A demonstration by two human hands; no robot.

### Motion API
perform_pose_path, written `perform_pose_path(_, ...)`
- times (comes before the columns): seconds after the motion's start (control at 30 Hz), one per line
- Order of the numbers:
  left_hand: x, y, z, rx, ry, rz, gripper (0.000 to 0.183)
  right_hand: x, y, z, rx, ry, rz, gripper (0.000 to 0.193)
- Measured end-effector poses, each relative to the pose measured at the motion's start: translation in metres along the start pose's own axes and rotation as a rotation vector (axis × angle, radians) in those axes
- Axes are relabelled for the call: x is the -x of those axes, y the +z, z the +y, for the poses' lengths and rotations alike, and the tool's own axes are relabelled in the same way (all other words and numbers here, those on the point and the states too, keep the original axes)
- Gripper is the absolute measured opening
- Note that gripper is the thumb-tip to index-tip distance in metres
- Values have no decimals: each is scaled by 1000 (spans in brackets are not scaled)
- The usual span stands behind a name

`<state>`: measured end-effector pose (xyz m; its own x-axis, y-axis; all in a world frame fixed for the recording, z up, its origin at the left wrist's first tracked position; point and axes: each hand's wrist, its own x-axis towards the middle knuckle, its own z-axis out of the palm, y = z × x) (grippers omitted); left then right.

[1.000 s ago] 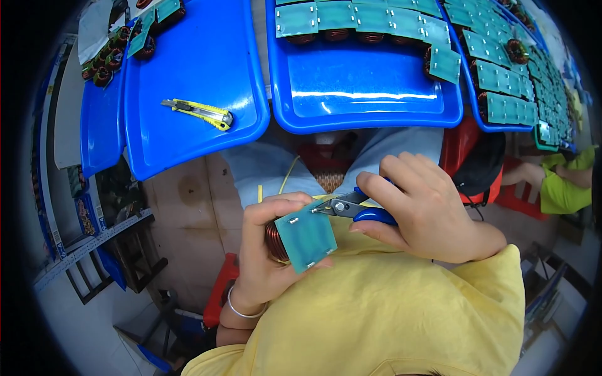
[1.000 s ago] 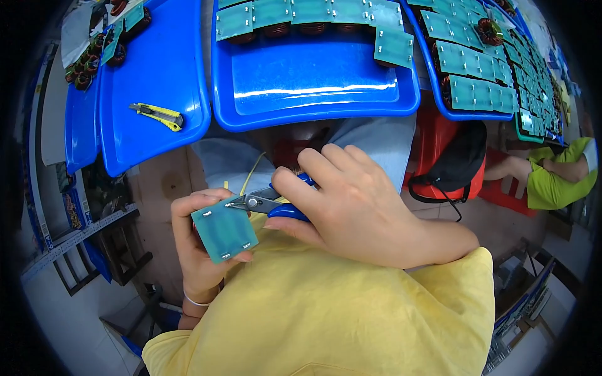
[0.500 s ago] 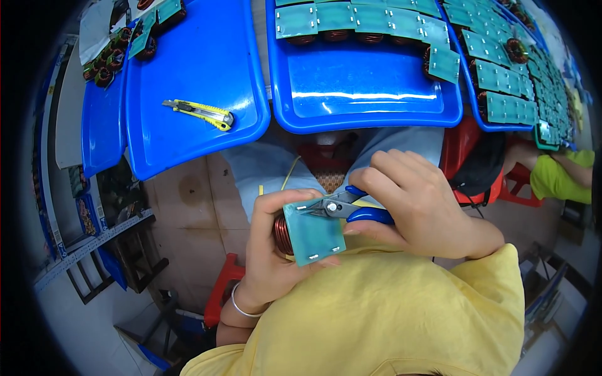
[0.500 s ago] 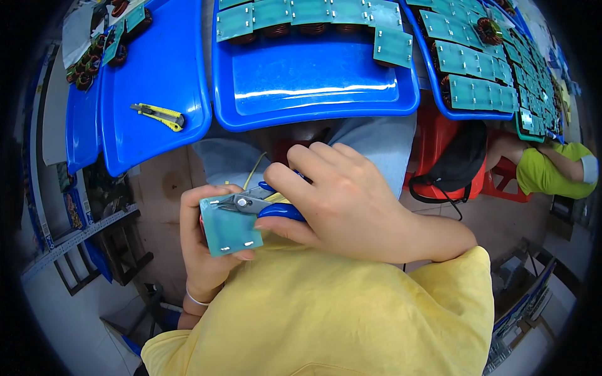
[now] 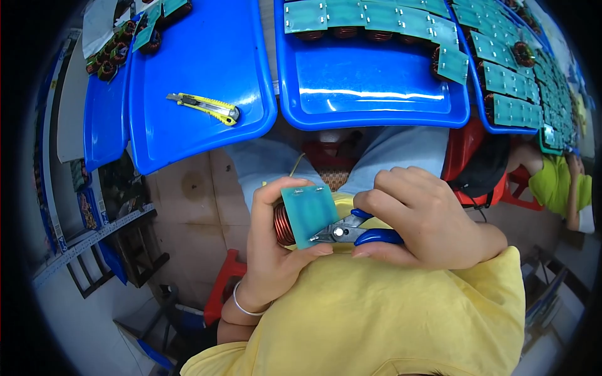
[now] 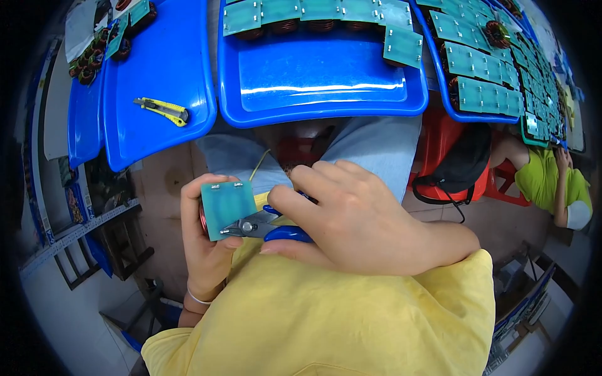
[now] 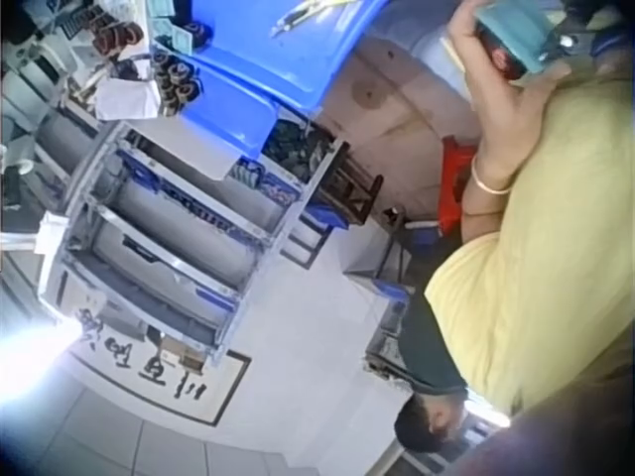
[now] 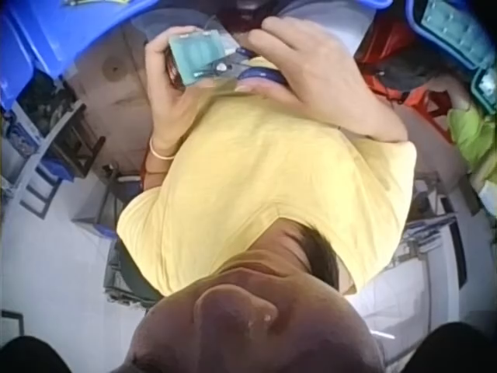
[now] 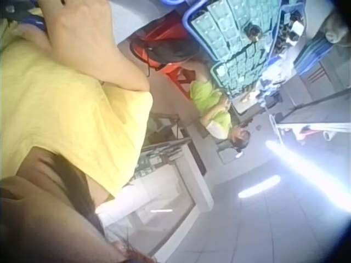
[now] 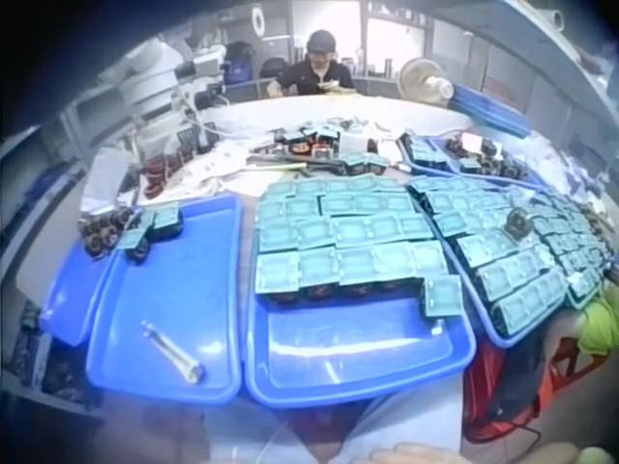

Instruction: Trimming wire leads on electronic components using pliers at a workbench.

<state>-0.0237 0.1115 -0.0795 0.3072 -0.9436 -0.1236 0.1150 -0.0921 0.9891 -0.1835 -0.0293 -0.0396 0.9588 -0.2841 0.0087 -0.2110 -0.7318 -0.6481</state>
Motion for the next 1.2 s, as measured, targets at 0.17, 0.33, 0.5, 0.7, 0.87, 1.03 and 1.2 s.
perform_pose_path(0.17, -2, -3, 0, -97, 79, -14, 69, 0, 2, 3, -16, -59, 45, 46)
perform_pose_path(0.33, -8, -24, -11, 411, -253, -204, 59, -8, -2, 16, -314, -76, 104, 43)
perform_pose_path(0.5, -18, -9, -25, 335, -205, -375, 60, -19, 4, 14, -477, -270, 63, 46)
perform_pose_path(0.7, -60, -21, 18, 121, -48, -305, 70, -21, -38, 35, -43, -85, 383, 48)
perform_pose_path(0.87, -151, -96, 47, -796, 482, 449, 31, -30, -49, 71, 450, 145, 519, 45)
perform_pose_path(1.03, -220, -195, 27, -1518, 241, 935, 58, -35, -46, 86, 573, 178, 523, 45)
perform_pose_path(1.2, -232, -206, 23, -1661, 100, 955, 57, -33, -45, 85, 605, 214, 515, 46)
